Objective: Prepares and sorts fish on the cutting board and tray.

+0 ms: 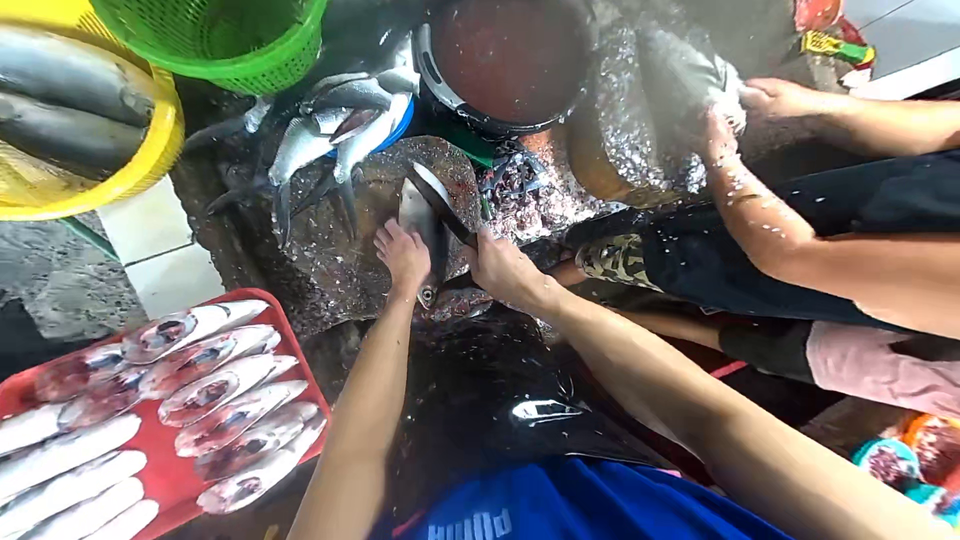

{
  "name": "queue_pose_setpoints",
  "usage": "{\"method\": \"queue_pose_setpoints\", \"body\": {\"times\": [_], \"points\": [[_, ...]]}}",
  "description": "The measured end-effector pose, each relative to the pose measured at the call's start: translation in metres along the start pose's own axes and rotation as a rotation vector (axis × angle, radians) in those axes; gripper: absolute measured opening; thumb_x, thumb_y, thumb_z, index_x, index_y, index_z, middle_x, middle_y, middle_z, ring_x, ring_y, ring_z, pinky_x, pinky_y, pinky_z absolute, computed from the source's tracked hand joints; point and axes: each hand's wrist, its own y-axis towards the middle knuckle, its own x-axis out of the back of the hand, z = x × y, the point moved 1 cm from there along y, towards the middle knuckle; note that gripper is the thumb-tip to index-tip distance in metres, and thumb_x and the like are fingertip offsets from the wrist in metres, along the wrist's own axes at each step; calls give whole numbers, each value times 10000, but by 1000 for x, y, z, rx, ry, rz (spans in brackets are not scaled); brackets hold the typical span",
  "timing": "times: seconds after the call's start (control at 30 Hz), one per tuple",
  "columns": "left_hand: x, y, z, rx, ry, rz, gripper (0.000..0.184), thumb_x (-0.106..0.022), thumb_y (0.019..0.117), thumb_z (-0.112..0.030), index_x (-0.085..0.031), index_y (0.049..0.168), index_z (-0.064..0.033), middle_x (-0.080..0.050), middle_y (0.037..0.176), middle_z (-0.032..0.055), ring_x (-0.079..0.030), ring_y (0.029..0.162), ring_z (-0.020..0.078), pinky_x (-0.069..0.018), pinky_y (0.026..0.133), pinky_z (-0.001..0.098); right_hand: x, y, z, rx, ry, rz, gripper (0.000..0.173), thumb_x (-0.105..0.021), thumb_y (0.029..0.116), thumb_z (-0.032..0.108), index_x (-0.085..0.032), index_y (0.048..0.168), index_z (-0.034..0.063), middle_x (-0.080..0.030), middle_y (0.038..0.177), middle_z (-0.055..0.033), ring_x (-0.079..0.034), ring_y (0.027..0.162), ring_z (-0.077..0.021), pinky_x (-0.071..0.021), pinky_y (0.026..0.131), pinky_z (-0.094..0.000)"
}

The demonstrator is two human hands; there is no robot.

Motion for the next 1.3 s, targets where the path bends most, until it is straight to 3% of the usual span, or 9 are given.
{"method": "queue_pose_setpoints", "body": {"times": [0.27,0.43,0.5,0.53,0.63,0.87,1.0,1.07,1.3], "points": [[-3,-1,-12,82,139,30,507,-516,992,-247,-435,1454,-54,-415,1514,280,-383,1433,472,-389,1096,652,23,-48,12,-79,-312,159,399,-373,1092,456,-489,1229,100,-654,799,-130,-719,766,-362,-581,613,-544],[-6,2,-9,79,168,38,738,-758,789,-203,-448,1447,-78,-434,1494,269,-411,1407,473,-422,1061,659,31,-46,39,-176,-387,206,414,-395,1092,441,-463,1282,80,-661,834,-148,-720,781,-381,-585,620,-539],[-6,1,-11,78,167,47,609,-664,858,-232,-455,1408,-74,-437,1484,247,-411,1406,452,-418,1064,649,15,-19,44,-194,-331,171,415,-407,1087,435,-469,1275,70,-670,834,-168,-721,765,-396,-584,606,-558],[-7,3,-12,68,165,29,471,-514,978,-278,-472,1398,-70,-461,1467,236,-428,1399,438,-420,1063,636,2,6,44,-180,-287,140,429,-402,1085,435,-475,1287,64,-681,852,-180,-724,779,-403,-587,619,-575],[-9,3,-12,52,134,-22,450,-318,1087,-375,-523,1345,-69,-521,1376,225,-477,1338,428,-435,1031,620,-31,60,39,-159,-185,85,483,-383,1079,450,-476,1348,60,-706,947,-204,-732,888,-422,-590,715,-611],[-13,0,-10,85,164,-20,462,-280,1080,-398,-491,1385,-122,-479,1473,191,-414,1426,400,-396,1069,633,-6,27,31,-37,-213,114,419,-386,1088,441,-477,1258,68,-655,838,-165,-713,748,-380,-585,605,-571],[-14,-3,-11,106,149,-43,484,-275,1084,-439,-501,1320,-81,-505,1410,193,-438,1389,394,-398,1055,624,-65,36,-11,-41,-49,7,455,-437,1066,453,-445,1324,79,-644,734,-146,-691,629,-356,-571,538,-562],[-14,6,-15,110,142,-67,512,-258,1082,-445,-484,1327,-57,-501,1413,210,-438,1392,396,-387,1067,629,-58,52,-11,-29,-24,34,445,-418,1075,454,-469,1319,86,-669,783,-148,-710,704,-356,-581,615,-570],[-8,-8,-9,115,7,-43,508,-330,1082,-411,-479,1375,-24,-488,1451,232,-434,1402,415,-394,1070,634,4,-47,-4,-98,-251,176,410,-413,1084,435,-493,1267,77,-665,827,-158,-715,786,-381,-585,667,-576]]}}
